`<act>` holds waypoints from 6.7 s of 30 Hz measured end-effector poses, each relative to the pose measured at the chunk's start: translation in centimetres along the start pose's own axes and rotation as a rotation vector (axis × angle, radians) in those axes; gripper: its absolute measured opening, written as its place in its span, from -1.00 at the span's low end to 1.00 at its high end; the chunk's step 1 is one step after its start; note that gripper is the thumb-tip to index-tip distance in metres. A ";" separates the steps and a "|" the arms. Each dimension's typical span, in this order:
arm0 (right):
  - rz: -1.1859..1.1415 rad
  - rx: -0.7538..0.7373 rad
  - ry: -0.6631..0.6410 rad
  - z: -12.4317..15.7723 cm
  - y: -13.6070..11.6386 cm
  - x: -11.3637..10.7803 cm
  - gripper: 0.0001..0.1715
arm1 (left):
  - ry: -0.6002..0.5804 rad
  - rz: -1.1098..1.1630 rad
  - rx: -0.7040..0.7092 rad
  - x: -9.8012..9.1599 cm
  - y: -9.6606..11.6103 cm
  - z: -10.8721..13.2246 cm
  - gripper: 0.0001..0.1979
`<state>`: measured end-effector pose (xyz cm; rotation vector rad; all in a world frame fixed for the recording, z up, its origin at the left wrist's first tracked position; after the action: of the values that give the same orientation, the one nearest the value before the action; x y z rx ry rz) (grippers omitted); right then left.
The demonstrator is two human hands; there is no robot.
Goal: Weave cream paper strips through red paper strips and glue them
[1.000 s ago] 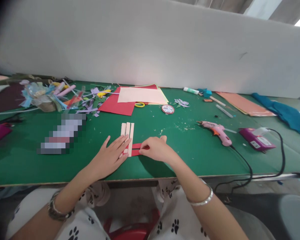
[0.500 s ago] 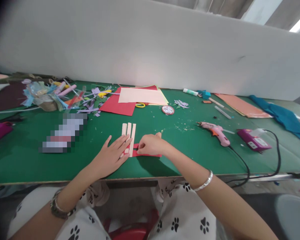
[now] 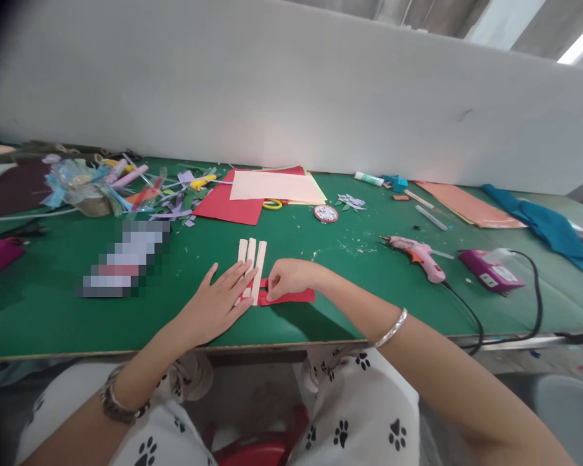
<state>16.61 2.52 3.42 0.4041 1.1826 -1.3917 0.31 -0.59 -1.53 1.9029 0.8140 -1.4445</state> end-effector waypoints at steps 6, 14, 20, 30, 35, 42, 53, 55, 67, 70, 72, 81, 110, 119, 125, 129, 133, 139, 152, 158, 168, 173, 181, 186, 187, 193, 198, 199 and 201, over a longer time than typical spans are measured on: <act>0.005 -0.004 0.015 -0.3 -0.1 -0.3 -0.75 | 0.006 0.007 -0.007 0.0 0.0 0.0 -0.55; 0.082 -0.004 0.077 0.6 -0.7 -0.4 -0.86 | -0.008 -0.013 0.005 0.0 0.0 0.0 -0.54; 0.212 -0.006 0.277 1.7 -1.0 1.2 -0.75 | 0.018 0.009 0.005 0.2 -0.2 0.1 -0.53; 0.235 -0.015 0.415 1.6 -0.6 2.2 -0.71 | 0.032 0.024 0.010 0.3 -0.2 0.1 -0.54; 0.268 0.007 0.439 1.4 -0.6 2.2 -0.72 | 0.036 0.029 0.007 0.3 -0.1 0.1 -0.54; 0.296 0.014 0.513 1.2 -0.4 2.4 -0.77 | 0.041 0.030 0.002 0.3 0.0 0.2 -0.55; 0.386 -0.077 0.837 1.4 0.4 4.7 -0.82 | 0.033 -0.005 -0.008 -0.7 -1.0 0.3 -0.53; 0.377 -0.085 0.896 1.4 0.5 5.2 -0.83 | 0.036 -0.024 -0.031 -0.9 -1.4 0.5 -0.52; 0.256 -0.033 1.074 3.2 0.0 5.5 -0.79 | -0.008 -0.035 -0.032 -1.0 -2.4 1.0 -0.47; 0.284 -0.113 1.080 3.7 0.0 5.7 -0.84 | 0.029 -0.053 -0.042 -0.7 -2.0 1.4 -0.43; 0.330 -0.190 1.062 3.7 0.0 6.1 -0.86 | 0.028 -0.056 -0.024 -0.3 -1.6 1.6 -0.43; 0.401 -0.340 1.074 2.7 0.0 6.8 -0.74 | 0.001 -0.031 0.049 -0.4 -1.4 1.2 -0.49; 0.070 -0.177 0.890 3.2 -0.1 4.2 -0.77 | 0.241 0.016 0.143 -1.2 -1.9 -0.4 -0.82; 0.054 -0.175 0.869 3.2 0.1 3.6 -0.84 | 0.224 0.221 0.099 -1.6 -2.3 -0.8 -0.75; -0.007 -0.161 0.774 3.0 -0.4 2.0 -0.82 | 0.293 0.430 0.017 -2.2 -2.8 -1.1 -0.67; -0.071 -0.195 0.719 2.7 -0.7 1.3 -0.77 | 0.324 0.518 -0.023 -2.5 -3.0 -1.2 -0.64; -0.122 -0.181 0.706 2.4 -0.9 1.0 -0.77 | 0.344 0.592 -0.073 -2.7 -2.9 -1.2 -0.67; -0.141 -0.188 0.695 2.2 -1.3 0.5 -0.86 | 0.368 0.681 -0.143 -2.8 -2.8 -1.2 -0.68; -0.244 -0.227 0.659 1.6 -2.2 -0.4 -0.78 | 0.474 0.870 -0.252 -2.5 -2.4 -1.4 -0.72; -0.148 -0.246 0.615 1.3 -2.5 -0.8 -0.71 | 0.578 0.857 -0.247 -2.9 -2.7 -1.3 -0.65; -0.226 -0.287 0.685 1.0 -2.6 -0.2 -0.79 | 0.635 0.800 -0.307 -3.1 -3.0 -1.0 -0.66; -0.218 -0.302 0.704 1.1 -2.6 -0.3 -0.77 | 0.576 0.836 -0.292 -3.2 -3.0 -1.1 -0.70; -0.227 -0.279 0.711 1.5 -2.5 -0.3 -0.79 | 0.494 0.955 -0.283 -3.1 -2.8 -1.4 -0.74; -0.214 -0.261 0.743 1.6 -2.5 -0.2 -0.78 | 0.510 0.922 -0.287 -3.1 -2.9 -1.4 -0.81; -0.211 -0.257 0.747 1.6 -2.5 -0.1 -0.78 | 0.506 0.910 -0.288 -3.1 -2.9 -1.4 -0.81; -0.213 -0.248 0.758 1.6 -2.5 -0.1 -0.78 | 0.505 0.840 -0.284 -3.1 -3.0 -1.4 -0.76; -0.235 -0.260 0.769 1.6 -2.5 -0.1 -0.84 | 0.508 0.897 -0.273 -3.2 -2.8 -1.4 -0.82; -0.251 -0.271 0.767 1.6 -2.6 -0.1 -0.84 | 0.509 0.909 -0.263 -3.3 -2.7 -1.4 -0.83; -0.308 -0.295 0.746 1.5 -2.6 0.0 -0.84 | 0.509 0.927 -0.246 -3.4 -2.6 -1.5 -0.81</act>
<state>14.86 0.73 5.07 0.5691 2.1032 -1.3262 -1.55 1.80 1.83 2.0394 0.2016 -0.2959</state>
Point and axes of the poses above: each hand's wrist, its own z-axis away from the middle knuckle, its own x-axis out of the palm, y = z × x, the point moved 1 cm from there along -z, towards the middle knuckle, and after that the axes turned 11 degrees about y, right-handed, at the moved point
